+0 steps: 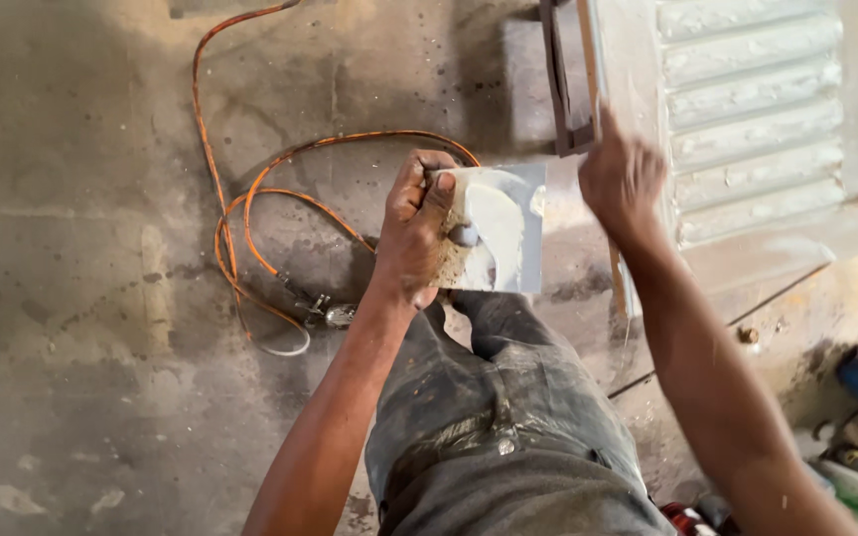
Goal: The person applies a white substance to the edges and decorative details of a wooden panel using a small square piece of material and their fingers.
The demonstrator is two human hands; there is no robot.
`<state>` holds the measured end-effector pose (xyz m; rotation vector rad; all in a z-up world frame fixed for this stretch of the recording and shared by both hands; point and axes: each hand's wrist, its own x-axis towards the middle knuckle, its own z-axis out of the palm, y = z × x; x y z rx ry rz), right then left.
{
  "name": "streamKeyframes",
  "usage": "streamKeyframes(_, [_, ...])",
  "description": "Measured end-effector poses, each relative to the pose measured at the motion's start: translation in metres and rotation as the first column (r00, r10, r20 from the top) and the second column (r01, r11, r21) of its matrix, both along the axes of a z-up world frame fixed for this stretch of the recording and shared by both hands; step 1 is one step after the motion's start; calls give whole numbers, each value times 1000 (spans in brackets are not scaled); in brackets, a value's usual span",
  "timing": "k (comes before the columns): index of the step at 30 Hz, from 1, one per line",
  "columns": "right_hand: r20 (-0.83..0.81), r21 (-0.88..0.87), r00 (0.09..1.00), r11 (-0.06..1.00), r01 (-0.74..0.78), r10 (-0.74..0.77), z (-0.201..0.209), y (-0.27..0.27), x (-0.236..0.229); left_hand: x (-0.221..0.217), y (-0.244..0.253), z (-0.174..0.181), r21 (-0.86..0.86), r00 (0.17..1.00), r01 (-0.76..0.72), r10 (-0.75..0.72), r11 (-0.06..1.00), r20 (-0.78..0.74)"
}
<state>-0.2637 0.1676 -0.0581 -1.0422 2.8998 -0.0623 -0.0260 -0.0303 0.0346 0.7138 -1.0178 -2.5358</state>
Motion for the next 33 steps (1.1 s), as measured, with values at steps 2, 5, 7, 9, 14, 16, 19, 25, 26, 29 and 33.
streamKeyframes(2, [-100,-68,995,998,-16,9,7,38,48,-2,2,1,51,999,31,-30,998,-11])
streamKeyframes(5, [3,-20,989,988,150,-150,21,93,112,-10,13,-2,86,995,99,-100,991,5])
streamKeyframes(7, [36,43,966,966,255,-257,33,122,152,-15,20,-6,61,988,148,-150,987,32])
streamKeyframes(9, [-39,88,961,957,276,-273,46,145,183,-15,30,-10,-6,975,219,-219,976,31])
streamKeyframes(14, [335,338,699,773,536,-631,75,182,218,-18,56,-19,95,964,265,-267,960,4])
streamKeyframes(16, [572,187,532,731,656,-624,90,187,221,-23,66,-23,110,954,292,-297,950,32])
streamKeyframes(19, [937,-216,330,549,808,-117,108,182,221,-28,88,-26,-148,920,390,-378,909,100])
streamKeyframes(25, [817,-430,243,272,861,524,113,174,204,-41,123,-9,-206,871,486,-491,849,29])
streamKeyframes(26, [836,-406,223,292,866,501,107,177,198,-42,126,-7,-183,871,483,-491,856,1])
streamKeyframes(29, [860,-373,162,380,847,483,97,202,182,-51,133,1,-159,895,439,-445,884,-4])
streamKeyframes(33, [845,-504,219,590,631,488,89,232,115,-59,140,25,210,972,212,-228,954,52])
